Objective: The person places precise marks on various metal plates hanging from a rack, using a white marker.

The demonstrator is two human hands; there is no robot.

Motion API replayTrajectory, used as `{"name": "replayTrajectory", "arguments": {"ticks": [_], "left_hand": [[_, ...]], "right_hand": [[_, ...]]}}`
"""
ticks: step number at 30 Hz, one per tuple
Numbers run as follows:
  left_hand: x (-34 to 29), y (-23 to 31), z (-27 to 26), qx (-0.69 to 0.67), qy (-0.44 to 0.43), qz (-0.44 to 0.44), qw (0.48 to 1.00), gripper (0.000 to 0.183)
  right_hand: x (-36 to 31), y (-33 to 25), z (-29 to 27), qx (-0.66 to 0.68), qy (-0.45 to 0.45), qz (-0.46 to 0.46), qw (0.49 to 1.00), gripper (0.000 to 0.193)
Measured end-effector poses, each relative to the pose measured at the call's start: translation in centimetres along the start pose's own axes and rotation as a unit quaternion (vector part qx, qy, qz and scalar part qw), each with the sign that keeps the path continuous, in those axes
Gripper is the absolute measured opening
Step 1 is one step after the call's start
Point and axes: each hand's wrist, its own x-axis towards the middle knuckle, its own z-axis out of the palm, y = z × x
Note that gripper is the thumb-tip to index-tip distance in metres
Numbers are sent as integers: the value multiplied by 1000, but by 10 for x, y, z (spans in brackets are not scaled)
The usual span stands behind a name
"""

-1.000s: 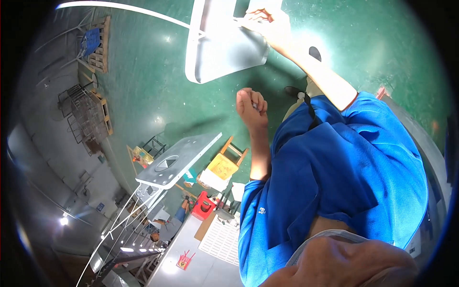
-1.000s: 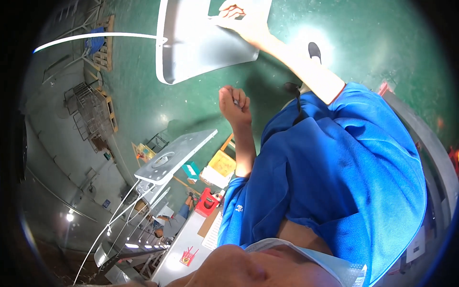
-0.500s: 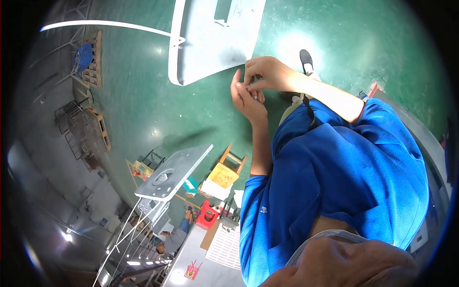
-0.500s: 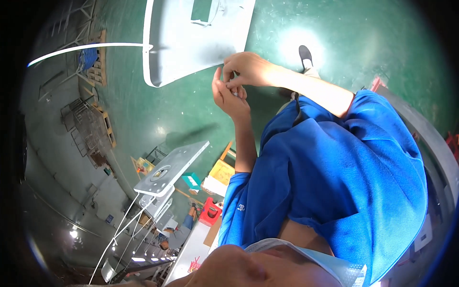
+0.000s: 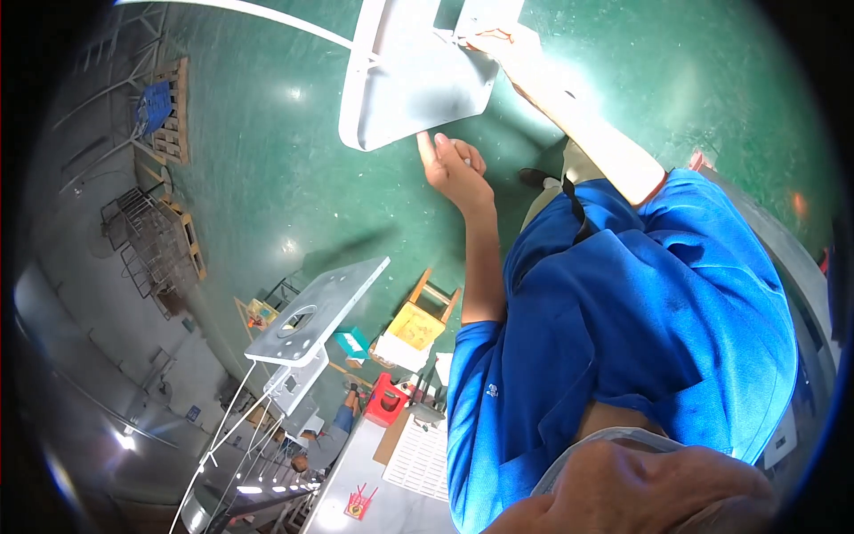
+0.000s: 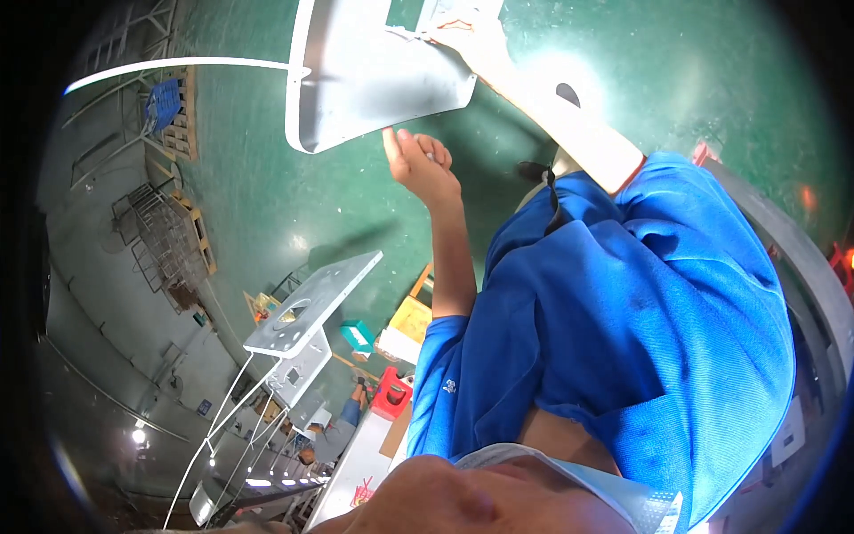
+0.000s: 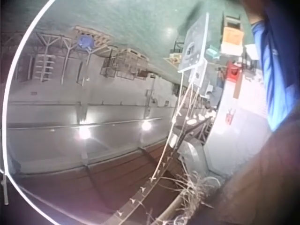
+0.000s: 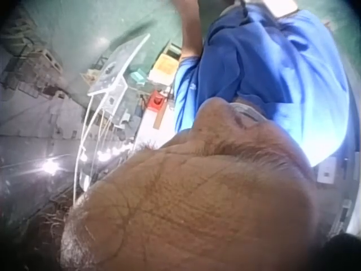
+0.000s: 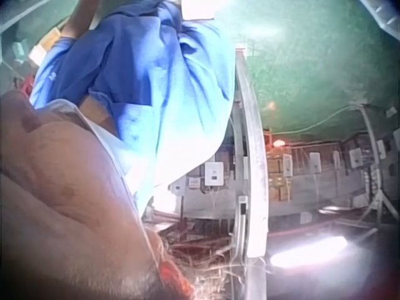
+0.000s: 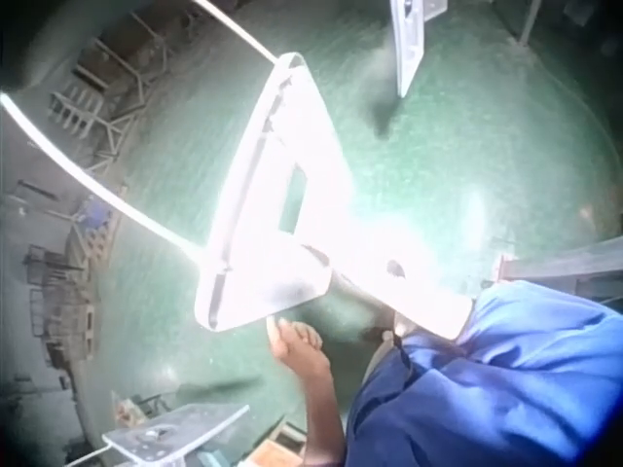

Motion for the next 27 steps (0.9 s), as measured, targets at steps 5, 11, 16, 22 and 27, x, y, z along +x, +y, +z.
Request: {"name": "replayTrajectory", "arguments": {"ticks": [5,11,16,22,27], "left_hand": [[-10,-2,-4,-9,-29,-2,1000,32],[-8,-21,-22,-33,-30,8,999,12],[-9,-44,-25,-10,-19,114,993,10],[-19,-27,-34,-57,14,45,997,3],[-13,-43,-32,-90,24,69,993,6]], "right_hand": [[-17,1,-3,33,10,-14,999,18],[-42,-15,6,-98,40,-48,993,21],[-48,2,8,-97,73,-114,986,17],[-31,45,9,67,62,-88,992,14],[-1,57,7,30,40,-34,998,15]]}}
